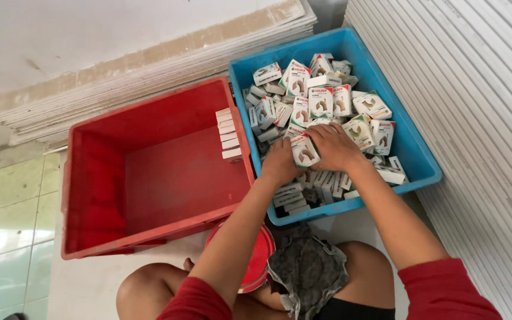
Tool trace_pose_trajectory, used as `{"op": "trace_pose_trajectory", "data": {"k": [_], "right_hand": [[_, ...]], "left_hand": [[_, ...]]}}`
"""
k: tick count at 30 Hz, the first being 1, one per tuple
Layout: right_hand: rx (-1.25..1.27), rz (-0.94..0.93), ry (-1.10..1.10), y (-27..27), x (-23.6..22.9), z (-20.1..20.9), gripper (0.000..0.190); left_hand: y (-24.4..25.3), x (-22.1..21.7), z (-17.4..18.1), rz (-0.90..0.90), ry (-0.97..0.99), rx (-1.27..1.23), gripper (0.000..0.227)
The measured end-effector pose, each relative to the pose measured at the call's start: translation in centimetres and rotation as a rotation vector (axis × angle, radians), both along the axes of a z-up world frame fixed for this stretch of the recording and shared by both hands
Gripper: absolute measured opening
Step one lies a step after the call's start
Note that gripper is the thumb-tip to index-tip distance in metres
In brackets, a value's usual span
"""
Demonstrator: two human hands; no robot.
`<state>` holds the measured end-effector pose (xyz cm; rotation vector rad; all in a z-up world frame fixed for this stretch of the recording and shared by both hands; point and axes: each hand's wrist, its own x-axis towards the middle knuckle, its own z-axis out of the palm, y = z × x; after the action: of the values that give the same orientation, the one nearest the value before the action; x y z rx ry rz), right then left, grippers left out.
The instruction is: The person organizes small boxes into a larger crate and uses a cloth to wipe down a circular object.
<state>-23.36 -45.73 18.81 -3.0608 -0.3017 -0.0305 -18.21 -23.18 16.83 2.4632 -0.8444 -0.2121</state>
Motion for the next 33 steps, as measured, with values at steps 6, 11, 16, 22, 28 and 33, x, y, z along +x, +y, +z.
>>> {"op": "trace_pose_trajectory", "data": {"k": [6, 11, 16, 22, 28, 33], "right_hand": [[0.163, -0.093, 0.072, 4.2, -5.7, 6.6, 0.124], [0.154, -0.026, -0.032, 8.6, -9.7, 8.3, 0.123], [0.202, -0.021, -0.01, 13.1, -13.0, 10.6, 0.127], [0.199, 0.055, -0.071, 18.6, -16.7, 11.1, 0.126], [0.219, 0.077, 0.034, 23.1, -19.3, 9.5, 0.121], [0.252, 0.068, 0.152, 26.0, -21.2, 9.1, 0.119]], "left_hand": [[5.4, -3.0, 8.6, -0.206, -0.04, 0.04, 0.122], [11.6, -6.7, 12.9, -0.268, -0.037, -0.04, 0.118], [17.1, -10.7, 16.5, -0.294, -0.009, -0.084, 0.118], [23.1, -15.1, 18.2, -0.241, 0.072, -0.057, 0.114], [27.5, -17.8, 15.0, -0.209, 0.073, -0.002, 0.117], [30.2, -19.8, 11.8, -0.206, 0.046, -0.049, 0.116]]}}
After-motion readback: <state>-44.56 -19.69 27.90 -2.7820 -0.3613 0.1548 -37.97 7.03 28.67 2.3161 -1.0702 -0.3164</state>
